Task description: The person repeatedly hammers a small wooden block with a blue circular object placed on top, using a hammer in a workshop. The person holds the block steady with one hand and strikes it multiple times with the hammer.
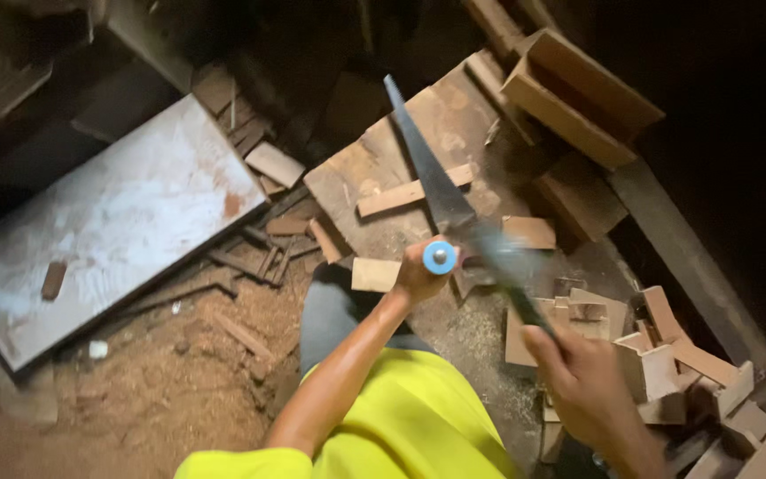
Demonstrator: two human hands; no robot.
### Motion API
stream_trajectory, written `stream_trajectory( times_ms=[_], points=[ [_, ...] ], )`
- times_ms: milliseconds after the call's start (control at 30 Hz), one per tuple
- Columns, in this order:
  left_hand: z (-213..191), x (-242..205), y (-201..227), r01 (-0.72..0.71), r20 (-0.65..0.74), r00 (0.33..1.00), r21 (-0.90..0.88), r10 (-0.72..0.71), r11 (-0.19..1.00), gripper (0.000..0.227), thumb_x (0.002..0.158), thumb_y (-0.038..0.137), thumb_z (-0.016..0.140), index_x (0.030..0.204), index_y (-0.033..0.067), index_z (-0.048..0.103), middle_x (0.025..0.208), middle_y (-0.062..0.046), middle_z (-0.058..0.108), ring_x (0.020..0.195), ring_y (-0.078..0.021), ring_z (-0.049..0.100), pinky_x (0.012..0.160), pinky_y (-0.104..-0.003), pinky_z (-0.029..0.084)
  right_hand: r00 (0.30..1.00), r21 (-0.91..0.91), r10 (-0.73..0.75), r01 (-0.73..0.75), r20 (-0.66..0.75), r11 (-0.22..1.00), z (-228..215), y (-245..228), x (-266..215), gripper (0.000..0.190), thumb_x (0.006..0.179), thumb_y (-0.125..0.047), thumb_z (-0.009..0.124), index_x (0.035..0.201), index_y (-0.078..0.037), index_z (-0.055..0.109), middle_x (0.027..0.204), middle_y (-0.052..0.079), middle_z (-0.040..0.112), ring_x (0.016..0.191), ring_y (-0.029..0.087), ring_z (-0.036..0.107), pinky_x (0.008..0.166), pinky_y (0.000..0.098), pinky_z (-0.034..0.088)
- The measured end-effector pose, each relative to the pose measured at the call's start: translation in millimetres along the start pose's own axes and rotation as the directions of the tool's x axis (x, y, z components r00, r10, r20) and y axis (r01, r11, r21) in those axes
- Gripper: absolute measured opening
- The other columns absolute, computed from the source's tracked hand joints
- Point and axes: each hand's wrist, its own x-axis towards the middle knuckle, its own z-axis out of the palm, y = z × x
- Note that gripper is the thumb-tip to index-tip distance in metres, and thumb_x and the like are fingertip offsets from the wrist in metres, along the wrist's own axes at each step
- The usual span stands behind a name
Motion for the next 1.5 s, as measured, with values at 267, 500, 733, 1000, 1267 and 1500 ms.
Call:
stream_trajectory(
  times_ms=[267, 500, 733, 1000, 1267, 1500],
  points=[
    [-10.0, -4.5, -1.2, -0.014, -0.017, 1.0, -0.016, 0.013, 1.0, 0.016, 0.083, 0.008, 0.077, 0.088, 0.0055, 0.062, 0.075, -0.011, 0.063, 0.065, -0.018, 0.06, 0.061, -0.033, 0.052, 0.995, -0.092, 0.08, -0.075, 0.054, 0.993, 37.8, 43.7, 30.3, 0.063, 0.1, -0.054, 0.052, 0.064, -0.002, 0.06, 0.049, 0.005, 0.044, 0.043, 0.018, 0.043, 0.045, 0.0416, 0.035],
    [-6.0, 10.0, -3.4, 0.082, -0.159, 0.985, 0.049, -0.073, 0.995, 0.025, 0.094, 0.015, 0.078, 0.08, 0.0067, 0.06, 0.065, -0.005, 0.056, 0.057, -0.0144, 0.051, 0.056, -0.032, 0.046, 0.952, 0.231, 0.26, -0.292, 0.162, 0.928, 47.1, 79.0, 42.8, 0.049, 0.094, -0.047, 0.064, 0.074, -0.003, 0.059, 0.051, 0.001, 0.045, 0.04, 0.019, 0.042, 0.039, 0.0381, 0.032],
    [-17.7, 21.2, -3.4, 0.181, -0.226, 0.954, -0.094, -0.198, 0.979, 0.03, 0.099, 0.02, 0.072, 0.075, 0.0105, 0.056, 0.061, 0.005, 0.054, 0.055, -0.0067, 0.049, 0.052, -0.029, 0.042, 0.864, -0.039, 0.399, -0.408, 0.306, 0.912, 98.5, 113.1, 67.0, 0.023, 0.092, -0.032, 0.067, 0.094, -0.009, 0.066, 0.058, 0.001, 0.056, 0.045, 0.016, 0.049, 0.042, 0.0373, 0.041],
    [-56.1, 19.2, 6.9, 0.003, -0.305, 0.95, -0.2, -0.065, 0.98, 0.02, 0.096, 0.01, 0.071, 0.078, 0.006, 0.063, 0.063, 0.002, 0.061, 0.051, -0.006, 0.056, 0.043, -0.023, 0.044, 0.895, -0.15, 0.219, -0.173, 0.389, 0.973, 133.5, 136.3, 72.3, 0.045, 0.088, -0.04, 0.077, 0.089, 0.004, 0.067, 0.059, 0.009, 0.06, 0.049, 0.02, 0.057, 0.048, 0.0397, 0.044],
    [-89.6, -15.1, 14.4, 0.231, -0.335, 0.881, -0.312, -0.335, 0.922, 0.021, 0.094, 0.007, 0.07, 0.077, 0.0063, 0.058, 0.062, 0.004, 0.054, 0.05, -0.0057, 0.049, 0.045, -0.023, 0.038, 0.848, -0.238, 0.348, -0.271, 0.399, 0.933, 126.3, 133.0, 81.1, 0.058, 0.091, -0.056, 0.071, 0.071, -0.002, 0.063, 0.057, 0.009, 0.059, 0.044, 0.021, 0.049, 0.044, 0.0412, 0.039],
    [-95.2, -17.9, 6.2, 0.106, -0.389, 0.917, 0.029, -0.086, 0.994, 0.021, 0.096, 0.006, 0.07, 0.078, 0.0048, 0.06, 0.068, 0.003, 0.055, 0.058, -0.0063, 0.048, 0.055, -0.025, 0.04, 0.853, -0.208, 0.303, -0.234, 0.424, 0.95, 134.1, 131.0, 89.6, 0.052, 0.092, -0.053, 0.069, 0.078, -0.003, 0.066, 0.058, 0.005, 0.06, 0.043, 0.017, 0.053, 0.042, 0.0376, 0.043]
  ],
)
